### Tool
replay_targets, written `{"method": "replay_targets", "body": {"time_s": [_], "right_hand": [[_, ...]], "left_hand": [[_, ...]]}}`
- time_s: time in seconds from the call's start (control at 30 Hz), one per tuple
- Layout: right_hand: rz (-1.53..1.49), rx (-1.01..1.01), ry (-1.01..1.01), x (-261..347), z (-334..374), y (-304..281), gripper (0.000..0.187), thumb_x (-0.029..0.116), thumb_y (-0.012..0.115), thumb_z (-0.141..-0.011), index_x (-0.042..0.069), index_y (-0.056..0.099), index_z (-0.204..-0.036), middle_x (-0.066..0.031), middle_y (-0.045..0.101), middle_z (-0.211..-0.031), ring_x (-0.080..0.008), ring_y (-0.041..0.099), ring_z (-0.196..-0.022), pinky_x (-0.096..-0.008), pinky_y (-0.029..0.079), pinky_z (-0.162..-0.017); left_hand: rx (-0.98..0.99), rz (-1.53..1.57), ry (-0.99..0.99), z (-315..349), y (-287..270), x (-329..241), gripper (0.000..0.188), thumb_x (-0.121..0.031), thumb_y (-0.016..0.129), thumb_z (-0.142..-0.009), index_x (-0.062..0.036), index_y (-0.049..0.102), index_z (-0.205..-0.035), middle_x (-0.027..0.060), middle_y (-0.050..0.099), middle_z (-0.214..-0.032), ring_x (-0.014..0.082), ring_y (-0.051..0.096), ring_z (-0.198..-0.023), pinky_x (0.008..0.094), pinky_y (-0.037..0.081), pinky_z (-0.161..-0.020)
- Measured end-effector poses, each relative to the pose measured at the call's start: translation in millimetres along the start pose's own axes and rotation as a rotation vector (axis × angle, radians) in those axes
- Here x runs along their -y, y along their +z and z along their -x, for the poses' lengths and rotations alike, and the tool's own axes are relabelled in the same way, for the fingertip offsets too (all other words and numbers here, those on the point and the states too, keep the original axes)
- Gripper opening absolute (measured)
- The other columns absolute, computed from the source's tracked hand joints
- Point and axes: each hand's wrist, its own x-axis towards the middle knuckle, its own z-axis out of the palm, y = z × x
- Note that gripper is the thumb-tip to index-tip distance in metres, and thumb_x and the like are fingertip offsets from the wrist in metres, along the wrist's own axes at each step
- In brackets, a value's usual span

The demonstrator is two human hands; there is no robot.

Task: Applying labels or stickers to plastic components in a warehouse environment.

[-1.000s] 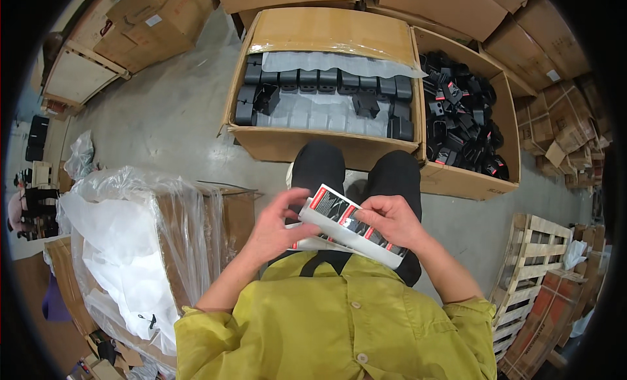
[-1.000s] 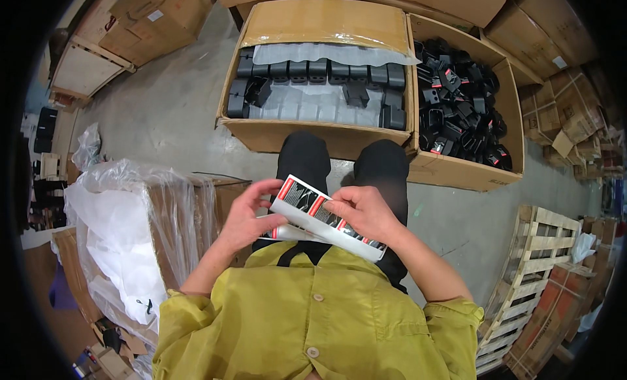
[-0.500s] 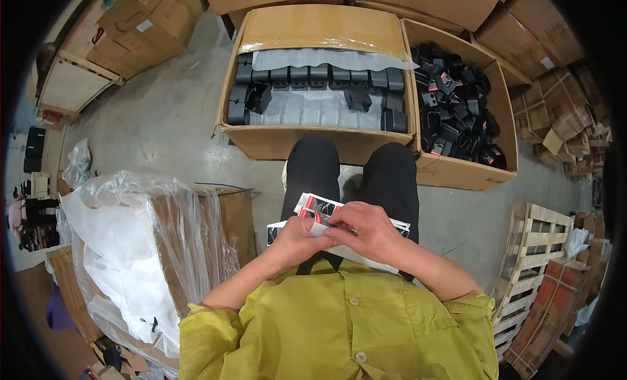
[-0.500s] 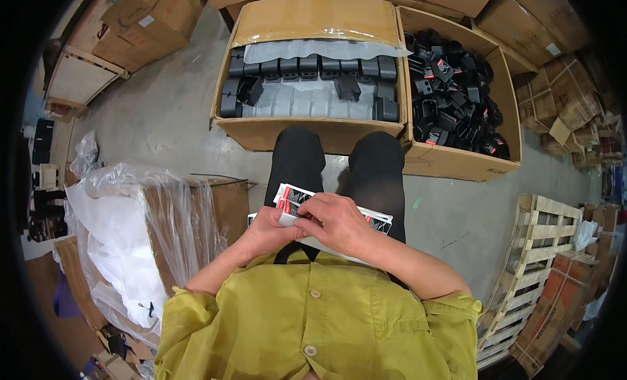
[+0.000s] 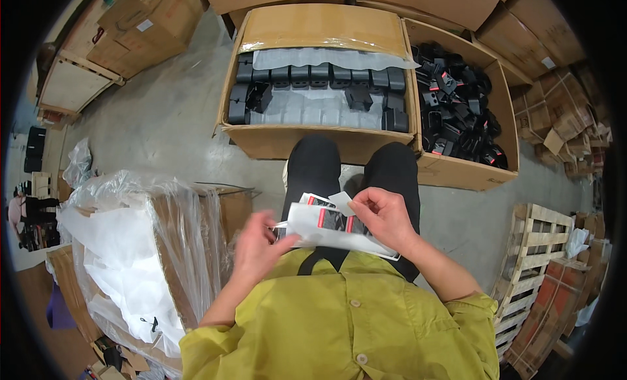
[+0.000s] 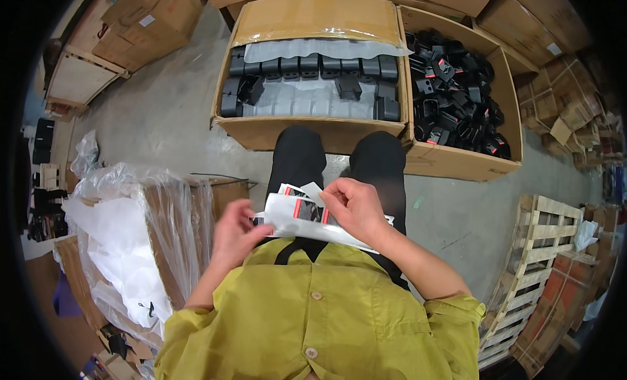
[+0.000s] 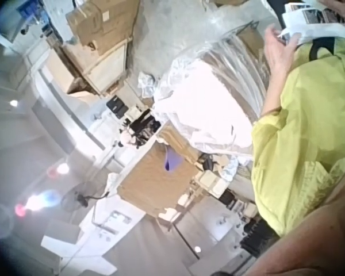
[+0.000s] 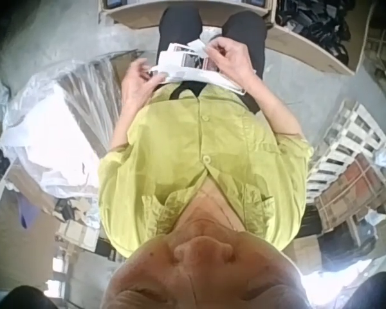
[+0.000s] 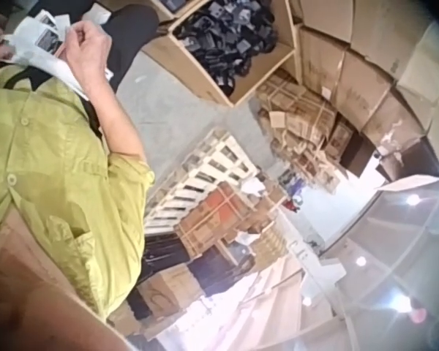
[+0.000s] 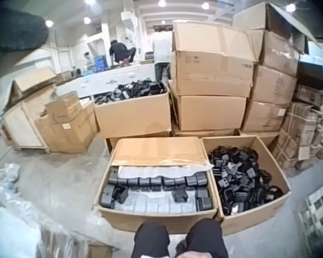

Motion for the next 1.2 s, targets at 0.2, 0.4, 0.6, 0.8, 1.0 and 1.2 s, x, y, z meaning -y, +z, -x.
{"method": "replay_targets", "body": {"time_s": [0.2,0.4,0.6,0.8,1.0,1.2], "right_hand": [[0.485,-0.267,-0.622,14,-13,26,0.01,0.005,0.063,-0.07,0.001,0.055,-0.073,-0.0079,0.055,-0.067,-0.0209,0.054,-0.059,-0.0287,0.044,-0.051],[0.493,-0.118,-0.593,35,-12,27,0.022,0.007,0.064,-0.07,0.001,0.056,-0.089,-0.0107,0.056,-0.084,-0.0245,0.057,-0.068,-0.0295,0.048,-0.056],[0.074,-0.028,-0.207,30,-41,0,0.006,0.004,0.059,-0.077,-0.001,0.058,-0.078,-0.0003,0.053,-0.068,-0.0035,0.048,-0.055,-0.019,0.039,-0.047],[-0.187,0.086,-0.011,22,-57,4,0.004,0.004,0.06,-0.076,0.001,0.057,-0.075,0.005,0.051,-0.062,0.0002,0.043,-0.055,-0.0161,0.034,-0.047],[-0.202,-0.21,0.001,4,-82,-18,0.009,0.006,0.06,-0.076,0.001,0.056,-0.071,0.0055,0.047,-0.06,-0.0013,0.04,-0.055,-0.0167,0.033,-0.049],[-0.347,-0.137,0.147,-14,-88,-18,0.007,0.006,0.062,-0.076,0.002,0.057,-0.079,0.005,0.052,-0.067,0.0,0.043,-0.059,-0.0153,0.036,-0.052]], "left_hand": [[0.06,0.349,0.434,-9,22,-20,0.033,0.0,0.052,-0.077,-0.0011,0.048,-0.11,0.0092,0.053,-0.095,0.0155,0.053,-0.091,0.0268,0.044,-0.078],[0.152,0.757,0.187,-29,19,-29,0.031,0.005,0.047,-0.078,0.0028,0.046,-0.109,0.0075,0.054,-0.093,0.014,0.053,-0.089,0.0266,0.042,-0.083],[0.16,0.89,0.156,-49,5,-43,0.017,0.002,0.057,-0.076,-0.0005,0.053,-0.093,0.0039,0.058,-0.084,0.0104,0.057,-0.074,0.0232,0.048,-0.069],[0.293,0.818,0.174,-71,-4,-41,0.022,0.0,0.059,-0.076,-0.0012,0.051,-0.097,0.0041,0.057,-0.089,0.0108,0.055,-0.082,0.0242,0.046,-0.073],[-0.48,0.098,0.387,-200,-62,-9,0.052,-0.012,0.061,-0.074,-0.0012,0.038,-0.119,0.015,0.048,-0.112,0.0235,0.05,-0.099,0.0324,0.042,-0.083],[-0.63,-0.496,0.339,-325,-73,11,0.044,-0.017,0.063,-0.072,0.0019,0.047,-0.109,0.0214,0.054,-0.102,0.0336,0.052,-0.094,0.0379,0.043,-0.079]]}}
